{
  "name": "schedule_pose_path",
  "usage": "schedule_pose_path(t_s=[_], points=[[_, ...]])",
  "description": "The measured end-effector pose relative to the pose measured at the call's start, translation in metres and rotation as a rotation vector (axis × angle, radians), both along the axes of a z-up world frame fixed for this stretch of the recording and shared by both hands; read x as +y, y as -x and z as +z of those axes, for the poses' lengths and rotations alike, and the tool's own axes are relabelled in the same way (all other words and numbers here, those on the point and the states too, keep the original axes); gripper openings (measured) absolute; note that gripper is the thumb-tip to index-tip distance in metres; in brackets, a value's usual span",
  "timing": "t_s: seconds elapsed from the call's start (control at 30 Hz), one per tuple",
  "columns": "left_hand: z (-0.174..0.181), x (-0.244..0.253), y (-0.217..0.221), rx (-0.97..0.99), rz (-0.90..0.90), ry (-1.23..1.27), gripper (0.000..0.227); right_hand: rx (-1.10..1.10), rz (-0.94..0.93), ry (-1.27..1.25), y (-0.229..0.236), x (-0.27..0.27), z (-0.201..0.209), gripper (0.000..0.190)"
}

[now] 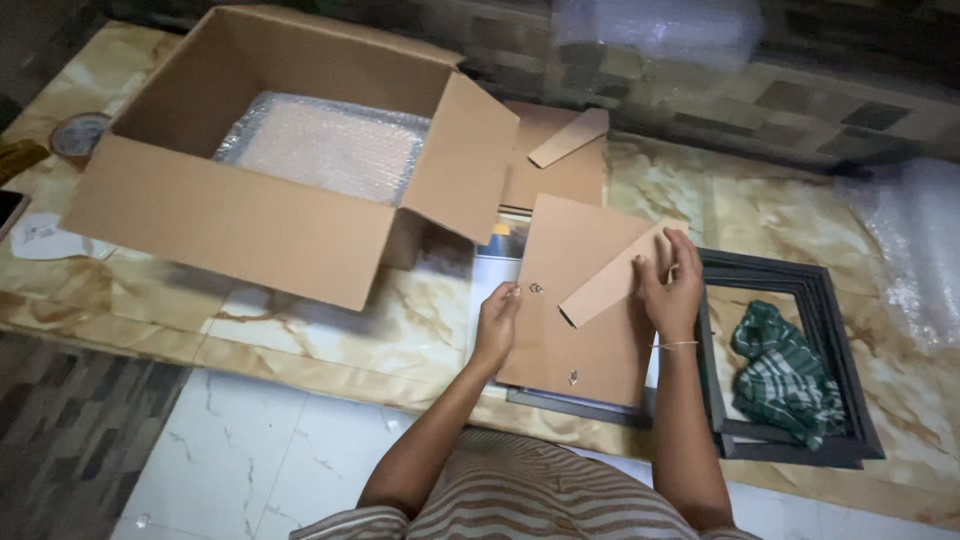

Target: The person places a print into a frame, attaches the back panel, wraps the framed print in bubble wrap, and places it into a cardboard shipping box.

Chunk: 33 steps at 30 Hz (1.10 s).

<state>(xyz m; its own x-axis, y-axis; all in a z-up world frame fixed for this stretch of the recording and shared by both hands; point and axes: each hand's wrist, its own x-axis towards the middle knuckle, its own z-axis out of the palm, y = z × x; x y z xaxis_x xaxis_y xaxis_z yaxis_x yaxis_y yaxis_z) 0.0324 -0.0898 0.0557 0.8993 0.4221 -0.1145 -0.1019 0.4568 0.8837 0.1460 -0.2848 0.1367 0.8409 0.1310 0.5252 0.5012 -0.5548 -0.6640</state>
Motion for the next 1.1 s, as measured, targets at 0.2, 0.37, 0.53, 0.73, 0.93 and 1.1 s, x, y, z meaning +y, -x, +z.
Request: schedule_pose_path(t_s=[0.2, 0.37, 0.53, 0.73, 0.93, 1.1], points=[[-0.004, -0.015, -0.007, -0.011, 0.003, -0.001, 0.018, -0.042, 0.015, -0.168, 0.000, -0.014, 0.013, 0.064], [-0.078, -0.012, -0.030, 0.130, 0.023, 0.044, 0.019, 0.296, -0.025, -0.315, -0.015, -0.041, -0.011, 0.071], [-0.052, -0.030, -0.024, 0.259, -0.040, 0.009, 0.021, 0.545, 0.045, -0.269, -0.024, -0.076, -0.046, 0.073], [-0.061, -0.039, -0.027, 0.343, -0.216, -0.201, 0.034, 0.635, -0.010, -0.430, -0.030, -0.115, -0.077, 0.066], [-0.022, -0.049, -0.010, 0.322, -0.280, -0.522, 0.036, 0.644, 0.036, -0.601, -0.041, -0.134, -0.104, 0.061], [0.034, -0.041, 0.009, 0.397, -0.097, -1.350, 0.030, 0.667, 0.086, -0.779, -0.043, -0.121, -0.125, 0.060]])
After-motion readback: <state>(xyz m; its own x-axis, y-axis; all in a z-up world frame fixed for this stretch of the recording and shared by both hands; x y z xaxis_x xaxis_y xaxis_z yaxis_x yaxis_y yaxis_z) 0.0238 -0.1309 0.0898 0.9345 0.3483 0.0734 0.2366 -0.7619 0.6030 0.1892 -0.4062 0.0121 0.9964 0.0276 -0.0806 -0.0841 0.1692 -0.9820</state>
